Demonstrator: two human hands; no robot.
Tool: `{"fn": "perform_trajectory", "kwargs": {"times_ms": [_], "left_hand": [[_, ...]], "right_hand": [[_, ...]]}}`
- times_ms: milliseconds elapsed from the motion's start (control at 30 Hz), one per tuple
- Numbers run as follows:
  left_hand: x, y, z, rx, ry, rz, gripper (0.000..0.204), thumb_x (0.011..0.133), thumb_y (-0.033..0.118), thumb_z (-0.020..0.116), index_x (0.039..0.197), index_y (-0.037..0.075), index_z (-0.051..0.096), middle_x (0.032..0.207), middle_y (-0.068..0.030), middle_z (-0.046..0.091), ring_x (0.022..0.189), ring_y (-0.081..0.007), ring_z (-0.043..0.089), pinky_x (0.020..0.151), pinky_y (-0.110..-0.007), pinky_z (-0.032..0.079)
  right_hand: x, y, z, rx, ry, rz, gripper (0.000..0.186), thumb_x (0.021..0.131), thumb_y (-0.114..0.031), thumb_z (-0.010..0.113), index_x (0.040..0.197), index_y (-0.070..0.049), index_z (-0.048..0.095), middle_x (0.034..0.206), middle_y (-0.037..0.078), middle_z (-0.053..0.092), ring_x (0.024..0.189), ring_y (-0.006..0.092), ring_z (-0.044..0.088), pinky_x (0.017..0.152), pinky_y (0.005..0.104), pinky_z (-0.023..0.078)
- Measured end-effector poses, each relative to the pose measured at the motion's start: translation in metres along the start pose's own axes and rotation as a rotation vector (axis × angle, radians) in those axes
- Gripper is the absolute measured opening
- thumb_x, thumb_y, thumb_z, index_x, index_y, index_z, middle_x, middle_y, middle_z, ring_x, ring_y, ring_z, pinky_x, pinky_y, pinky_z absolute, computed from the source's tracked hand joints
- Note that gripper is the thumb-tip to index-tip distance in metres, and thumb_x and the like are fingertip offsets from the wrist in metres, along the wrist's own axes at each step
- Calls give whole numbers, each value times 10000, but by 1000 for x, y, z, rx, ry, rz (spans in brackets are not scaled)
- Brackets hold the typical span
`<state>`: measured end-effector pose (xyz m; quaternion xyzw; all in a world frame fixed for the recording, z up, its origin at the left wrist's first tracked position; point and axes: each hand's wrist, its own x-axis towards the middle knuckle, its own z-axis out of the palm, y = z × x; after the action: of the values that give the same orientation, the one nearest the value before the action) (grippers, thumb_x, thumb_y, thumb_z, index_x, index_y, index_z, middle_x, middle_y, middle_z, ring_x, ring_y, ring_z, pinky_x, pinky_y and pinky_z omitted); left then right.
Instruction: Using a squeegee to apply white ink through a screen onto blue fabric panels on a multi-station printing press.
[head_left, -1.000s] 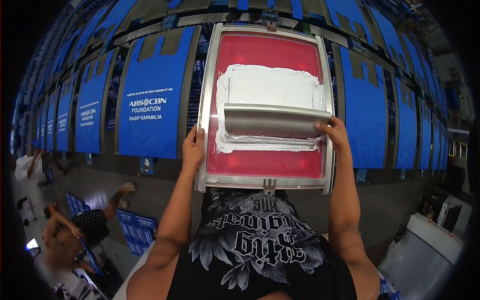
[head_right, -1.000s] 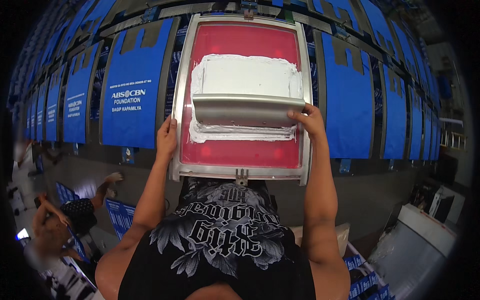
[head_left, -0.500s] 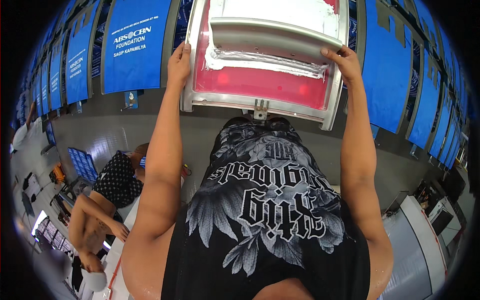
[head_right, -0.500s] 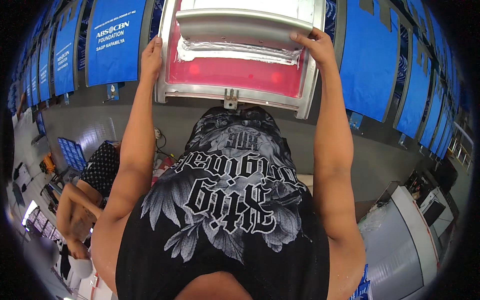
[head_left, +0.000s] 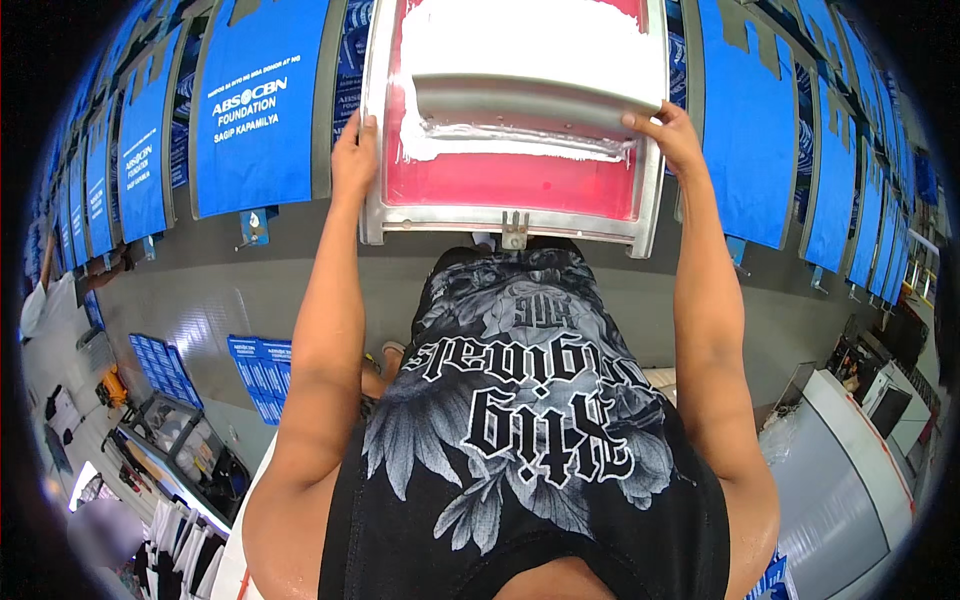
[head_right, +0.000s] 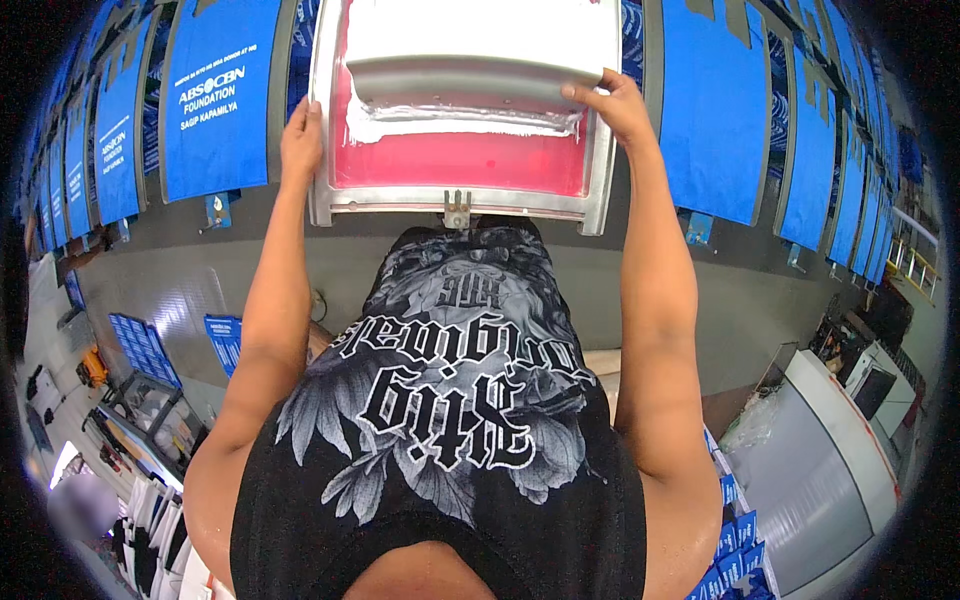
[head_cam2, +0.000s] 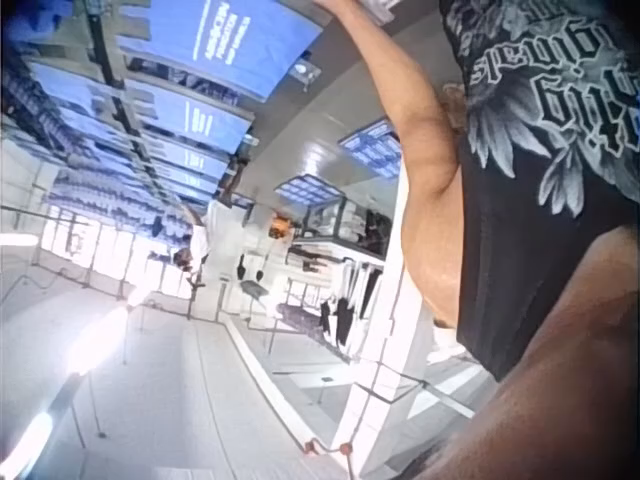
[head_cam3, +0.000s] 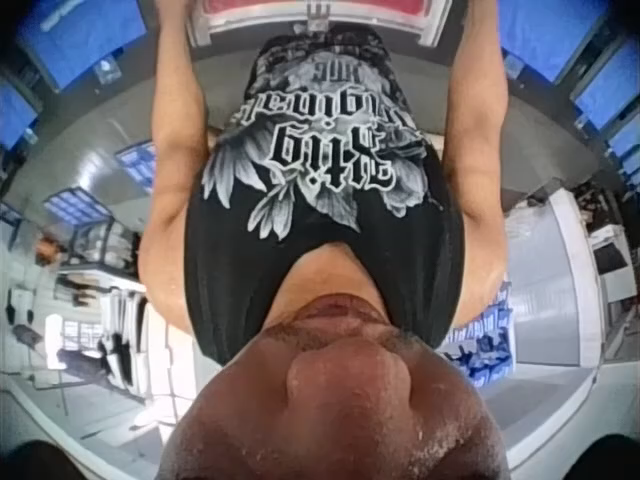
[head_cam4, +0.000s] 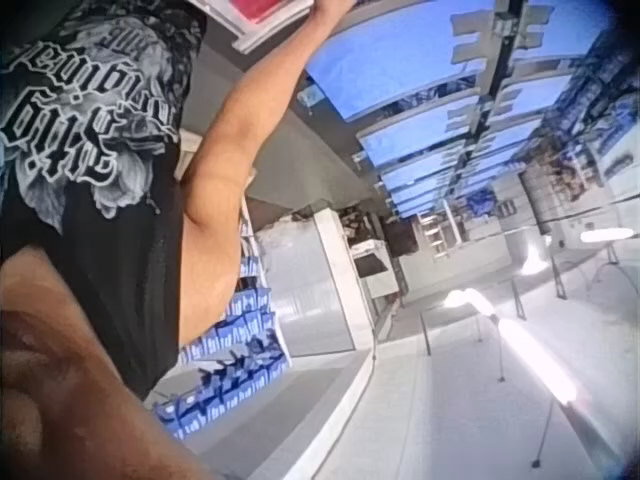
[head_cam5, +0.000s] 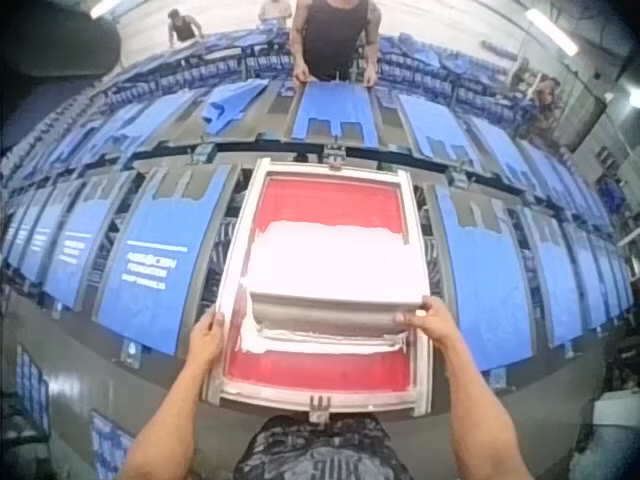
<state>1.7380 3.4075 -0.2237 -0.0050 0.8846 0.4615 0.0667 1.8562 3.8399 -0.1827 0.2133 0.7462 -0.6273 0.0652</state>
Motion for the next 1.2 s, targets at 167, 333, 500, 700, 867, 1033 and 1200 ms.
{"fn": "perform_trajectory", "kwargs": {"times_ms": [167, 333, 500, 700, 867, 1033, 1200], "left_hand": [[-14, 71, -16, 390, -2, 413, 492, 810, 306, 662, 1221, 60, 546, 1133, -179, 570, 1077, -307, 535, 925, -387, 415], [-19, 134, -3, 710, -592, 590, 359, 668, 142, 741, 1002, 69, 633, 956, -93, 641, 923, -308, 585, 770, -396, 475], [55, 158, 25, 607, -244, 748, 302, 688, 112, 699, 982, 95, 632, 926, -88, 644, 868, -300, 591, 767, -395, 470], [74, 101, 66, 673, -169, 778, 395, 668, 84, 693, 1048, 62, 591, 958, -113, 605, 913, -308, 548, 824, -400, 457], [-35, 117, 2, 589, -367, 631, 450, 530, 25, 727, 965, 74, 623, 892, -88, 628, 852, -293, 577, 733, -411, 430], [-20, 104, 30, 603, -248, 623, 401, 539, 39, 737, 926, 79, 643, 783, -109, 631, 765, -301, 587, 695, -402, 465], [144, 146, 70, 697, -174, 587, 231, 702, 173, 671, 915, 86, 688, 755, -188, 646, 739, -352, 640, 641, -440, 510]], "right_hand": [[-26, -50, 3, -631, -162, 108, 460, 628, -69, 724, 1077, -30, 630, 863, 174, 663, 824, 237, 625, 824, 324, 455], [-65, -51, 44, -1036, -114, -255, 410, 597, 16, 565, 992, -50, 649, 859, 193, 642, 857, 374, 599, 810, 433, 458], [27, -79, 15, -1050, 68, -500, 340, 613, 0, 572, 939, -39, 656, 766, 172, 644, 738, 353, 616, 731, 428, 452], [65, -33, 42, -1273, 146, -537, 370, 662, 23, 559, 1018, -77, 553, 967, 98, 630, 971, 292, 574, 902, 493, 372], [-58, -41, 36, -1067, -41, -441, 433, 607, 37, 589, 1019, -96, 596, 980, 89, 630, 987, 269, 572, 1002, 494, 325], [-36, -24, 40, -1107, -5, -393, 477, 592, 10, 640, 1052, -107, 610, 966, 86, 634, 976, 260, 574, 1011, 496, 319], [133, -77, 3, -1283, 54, -424, 408, 660, -88, 592, 1061, -136, 649, 806, 160, 660, 768, 337, 636, 779, 428, 492]]}}
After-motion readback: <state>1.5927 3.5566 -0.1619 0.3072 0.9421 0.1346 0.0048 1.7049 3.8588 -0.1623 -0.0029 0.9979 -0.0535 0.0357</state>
